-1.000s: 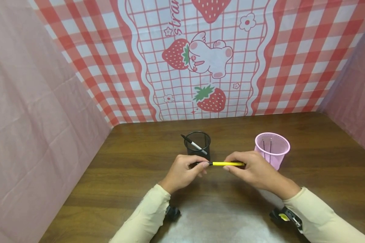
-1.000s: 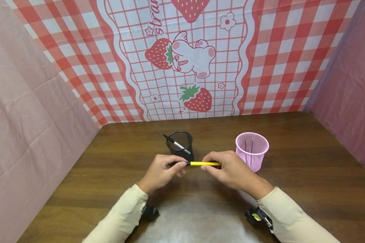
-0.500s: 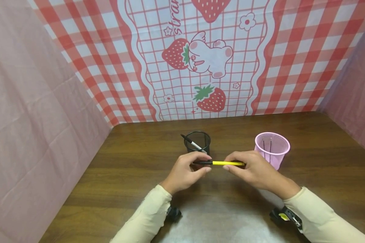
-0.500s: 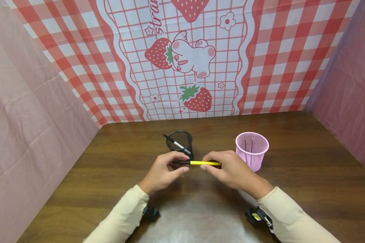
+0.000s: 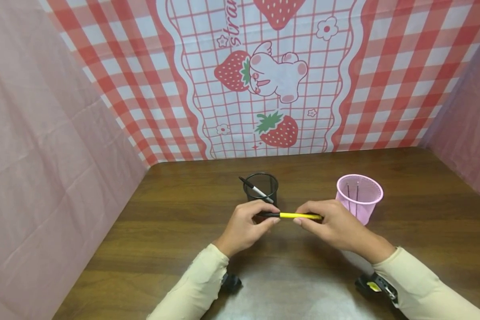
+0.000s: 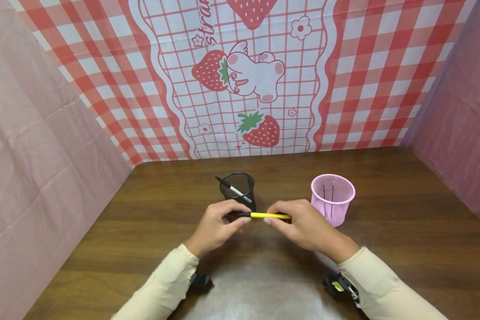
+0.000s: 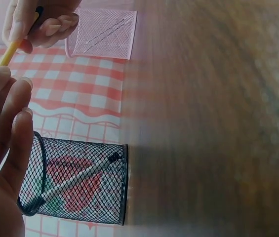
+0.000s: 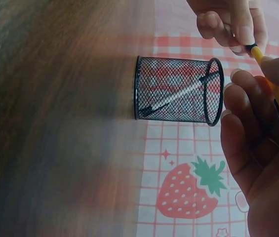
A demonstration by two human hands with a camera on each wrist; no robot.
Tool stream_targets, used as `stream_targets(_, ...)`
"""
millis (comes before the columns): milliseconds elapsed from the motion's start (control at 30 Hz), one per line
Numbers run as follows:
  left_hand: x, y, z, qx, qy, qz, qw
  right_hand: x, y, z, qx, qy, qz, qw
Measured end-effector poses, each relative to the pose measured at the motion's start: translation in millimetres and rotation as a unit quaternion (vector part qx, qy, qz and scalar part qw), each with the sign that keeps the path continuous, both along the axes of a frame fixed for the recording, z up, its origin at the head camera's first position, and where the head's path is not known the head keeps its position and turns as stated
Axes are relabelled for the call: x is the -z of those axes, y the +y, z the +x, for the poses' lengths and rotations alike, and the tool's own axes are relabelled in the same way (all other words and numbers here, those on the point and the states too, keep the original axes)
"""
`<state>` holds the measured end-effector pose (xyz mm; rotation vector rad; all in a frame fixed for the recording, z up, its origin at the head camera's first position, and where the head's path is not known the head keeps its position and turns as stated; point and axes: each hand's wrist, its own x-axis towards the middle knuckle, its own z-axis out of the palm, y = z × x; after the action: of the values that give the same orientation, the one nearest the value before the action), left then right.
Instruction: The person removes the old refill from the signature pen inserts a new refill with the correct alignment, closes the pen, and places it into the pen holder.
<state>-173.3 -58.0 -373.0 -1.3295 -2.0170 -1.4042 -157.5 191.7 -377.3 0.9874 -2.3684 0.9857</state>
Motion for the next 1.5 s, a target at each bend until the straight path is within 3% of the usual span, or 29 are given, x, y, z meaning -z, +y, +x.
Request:
stream_targets(133, -0.5, 0.7, -0.1, -0.002, 0.01, -0.005, 0.9999, 0.9, 1, 0.4, 0.0, 0.003, -0.002, 1.0)
stream_targets(267, 0.2, 1.4, 1.5, 0.002, -0.01, 0.001, 0.9999, 1.5, 3, 0.7, -0.001, 0.004, -0.002, 1.0)
stream_targets(633, 26.7, -1.5, -14.4, -0.001, -0.068, -0.008, 0.9976, 0.5, 1, -0.8, -0.02, 0.013, -0.014, 0.9996)
stream_targets(933, 26.8, -1.0, -15.6, 0.001, -0.086, -0.012, 0.9962, 2.0, 2, -2.8, -0.016, 0.031, -0.021, 0.9992)
stream_targets(1500, 28.3, -3.7, -20.3, 0.013, -0.102, -0.029, 0.9943, 2.0, 1, -1.8, -0.011, 0.023, -0.022, 0.9994)
